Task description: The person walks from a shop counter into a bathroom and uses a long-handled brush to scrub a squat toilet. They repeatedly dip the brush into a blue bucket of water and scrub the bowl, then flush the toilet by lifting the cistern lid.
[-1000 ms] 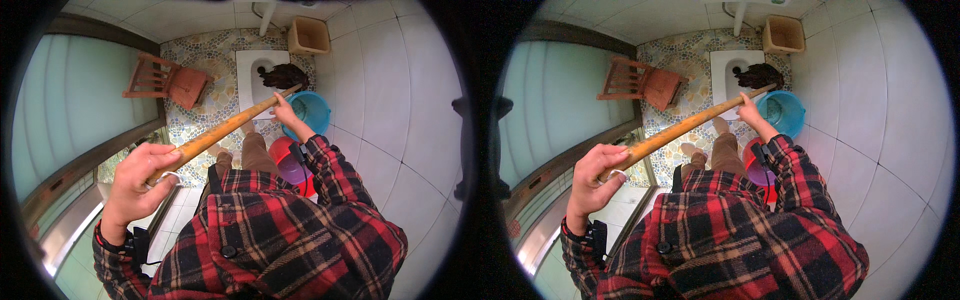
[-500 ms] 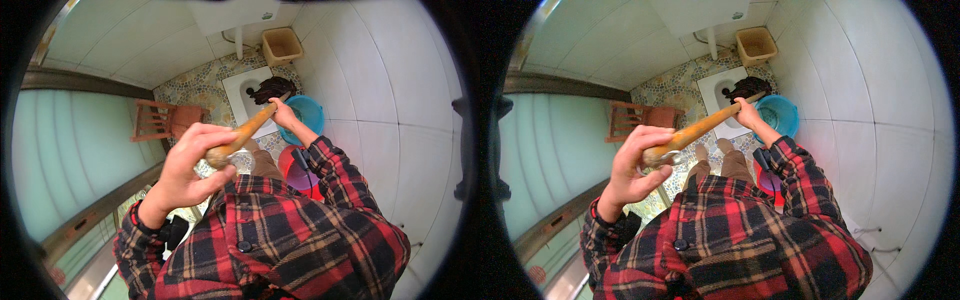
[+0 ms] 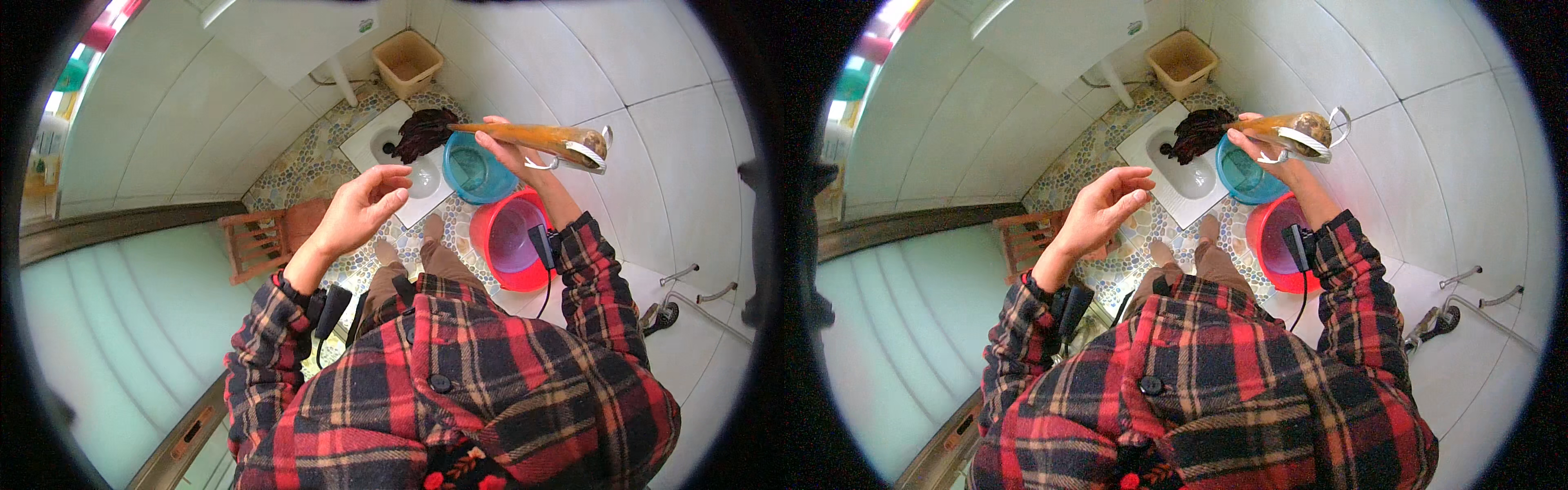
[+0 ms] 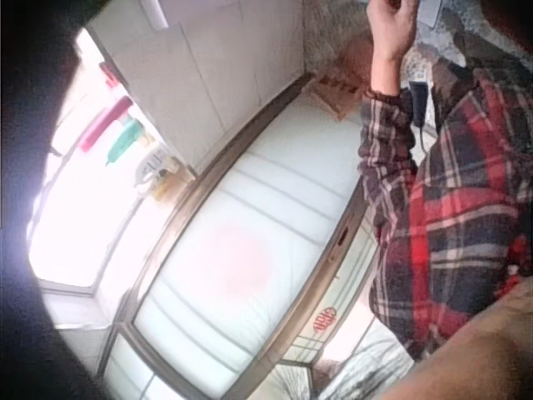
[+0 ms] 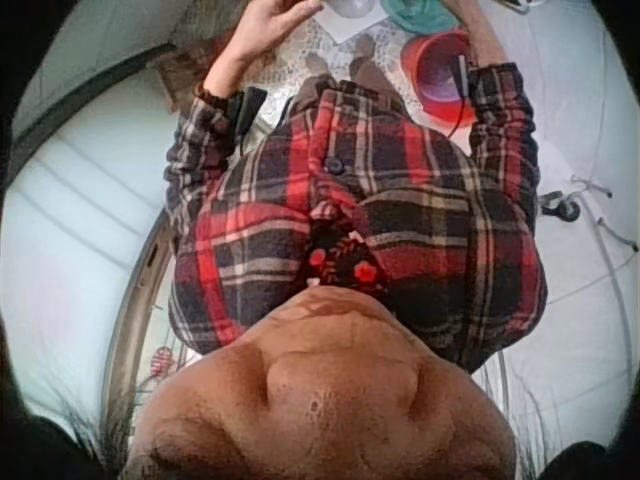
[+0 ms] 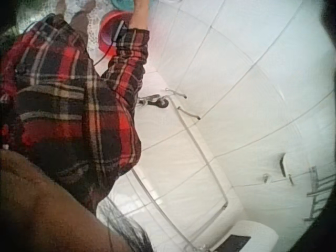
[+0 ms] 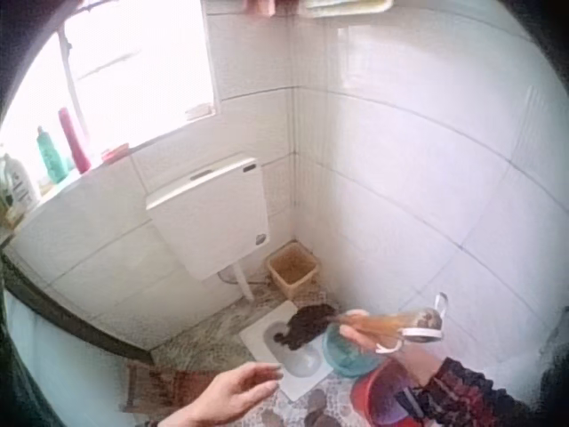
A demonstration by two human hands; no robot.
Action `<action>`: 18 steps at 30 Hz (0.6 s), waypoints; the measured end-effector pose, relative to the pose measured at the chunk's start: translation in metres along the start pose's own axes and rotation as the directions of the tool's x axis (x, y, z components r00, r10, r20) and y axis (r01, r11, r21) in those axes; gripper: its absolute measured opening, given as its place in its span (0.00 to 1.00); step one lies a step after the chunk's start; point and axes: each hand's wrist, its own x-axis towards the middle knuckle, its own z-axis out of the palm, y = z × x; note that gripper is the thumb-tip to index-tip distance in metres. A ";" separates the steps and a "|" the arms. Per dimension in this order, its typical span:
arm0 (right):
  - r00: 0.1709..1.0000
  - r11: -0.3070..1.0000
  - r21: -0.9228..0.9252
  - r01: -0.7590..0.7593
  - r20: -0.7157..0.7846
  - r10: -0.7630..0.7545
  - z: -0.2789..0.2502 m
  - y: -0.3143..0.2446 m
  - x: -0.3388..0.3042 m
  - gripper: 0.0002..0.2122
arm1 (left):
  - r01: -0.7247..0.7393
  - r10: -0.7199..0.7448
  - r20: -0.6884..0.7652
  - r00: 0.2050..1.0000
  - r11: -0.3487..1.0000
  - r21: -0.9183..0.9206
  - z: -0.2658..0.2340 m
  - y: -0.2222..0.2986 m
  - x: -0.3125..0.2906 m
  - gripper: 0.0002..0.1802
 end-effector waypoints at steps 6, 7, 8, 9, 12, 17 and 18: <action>0.989 0.993 -0.042 0.111 -0.091 -0.114 -0.019 0.014 0.008 0.16 | 0.043 -0.048 0.027 0.998 0.983 0.176 0.016 -0.020 0.066 0.19; 0.975 0.976 -0.132 0.174 -0.116 -0.190 -0.021 0.018 0.012 0.16 | 0.039 -0.044 0.023 0.999 0.981 0.190 0.021 -0.021 0.073 0.19; 0.981 0.989 -0.049 0.138 -0.128 -0.144 -0.022 0.021 0.015 0.16 | 0.015 -0.021 0.034 0.999 0.985 0.173 0.025 -0.021 0.078 0.19; 0.979 0.990 -0.030 0.134 -0.153 -0.137 -0.024 0.024 0.021 0.16 | 0.023 -0.030 0.041 0.999 0.986 0.166 0.028 -0.021 0.081 0.19; 0.981 0.997 0.067 0.039 -0.193 -0.026 -0.030 0.025 0.036 0.15 | 0.071 -0.078 0.030 0.997 0.980 0.186 0.029 -0.016 0.081 0.18; 0.980 0.975 0.197 -0.100 -0.151 0.131 -0.034 0.021 0.068 0.12 | 0.114 -0.106 -0.058 0.993 0.978 0.173 -0.002 -0.013 0.070 0.17; 0.972 0.969 0.219 -0.114 -0.176 0.154 -0.031 0.019 0.078 0.11 | 0.128 -0.112 -0.091 0.989 0.974 0.188 -0.012 -0.015 0.066 0.16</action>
